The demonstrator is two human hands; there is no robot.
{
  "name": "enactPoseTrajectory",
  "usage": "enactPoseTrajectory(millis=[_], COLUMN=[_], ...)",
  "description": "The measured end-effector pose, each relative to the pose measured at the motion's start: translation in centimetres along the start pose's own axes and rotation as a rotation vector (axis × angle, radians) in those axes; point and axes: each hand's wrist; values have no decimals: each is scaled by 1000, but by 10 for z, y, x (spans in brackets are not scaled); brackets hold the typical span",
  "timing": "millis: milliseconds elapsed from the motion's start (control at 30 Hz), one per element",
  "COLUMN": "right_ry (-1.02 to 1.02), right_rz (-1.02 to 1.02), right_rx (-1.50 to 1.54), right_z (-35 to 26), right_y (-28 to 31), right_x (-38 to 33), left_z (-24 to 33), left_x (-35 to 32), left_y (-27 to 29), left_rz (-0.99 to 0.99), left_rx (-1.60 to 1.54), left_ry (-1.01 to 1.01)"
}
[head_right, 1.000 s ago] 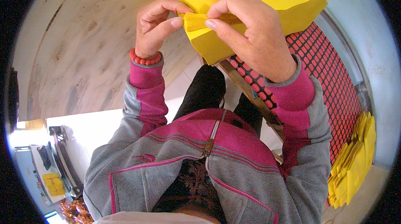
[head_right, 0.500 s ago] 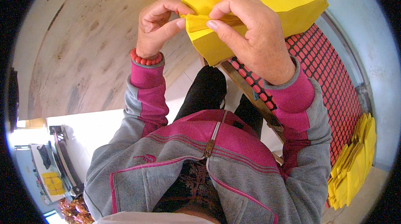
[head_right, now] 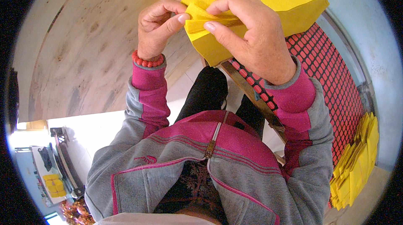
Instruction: The person folds yellow paper sheets by hand on a patterned table. They repeatedly fold each sheet in half, smooth the crease, and stack the finished pieces. The person handles the paper directly without tools.
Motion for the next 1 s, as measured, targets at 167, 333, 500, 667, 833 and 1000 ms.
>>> enactPoseTrajectory(millis=[167,333,500,667,833,1000], right_ry=[-19,-15,10,2,15,-40], right_rz=[7,9,31,115,195,99], right_rx=[38,40,11,-14,-93,-202], right_z=[-1,-1,0,3,-2,-3], right_y=[1,0,-3,-8,-11,-1], right_x=[0,1,0,-2,-1,-2], left_z=[2,3,1,0,6,0], left_x=[0,0,-1,-1,-5,-2], left_y=[-1,-3,-3,-3,-9,-6], left_rz=[12,21,17,29,91,210], left_rx=[1,-9,-39,2,-64,40], left_ry=[19,36,41,-7,136,173])
Point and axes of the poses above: each hand's wrist, its own x-axis towards the middle knuckle, its own y-axis out of the back of the hand, z = x × y, and after that the axes turned 9 degrees about x, right-handed
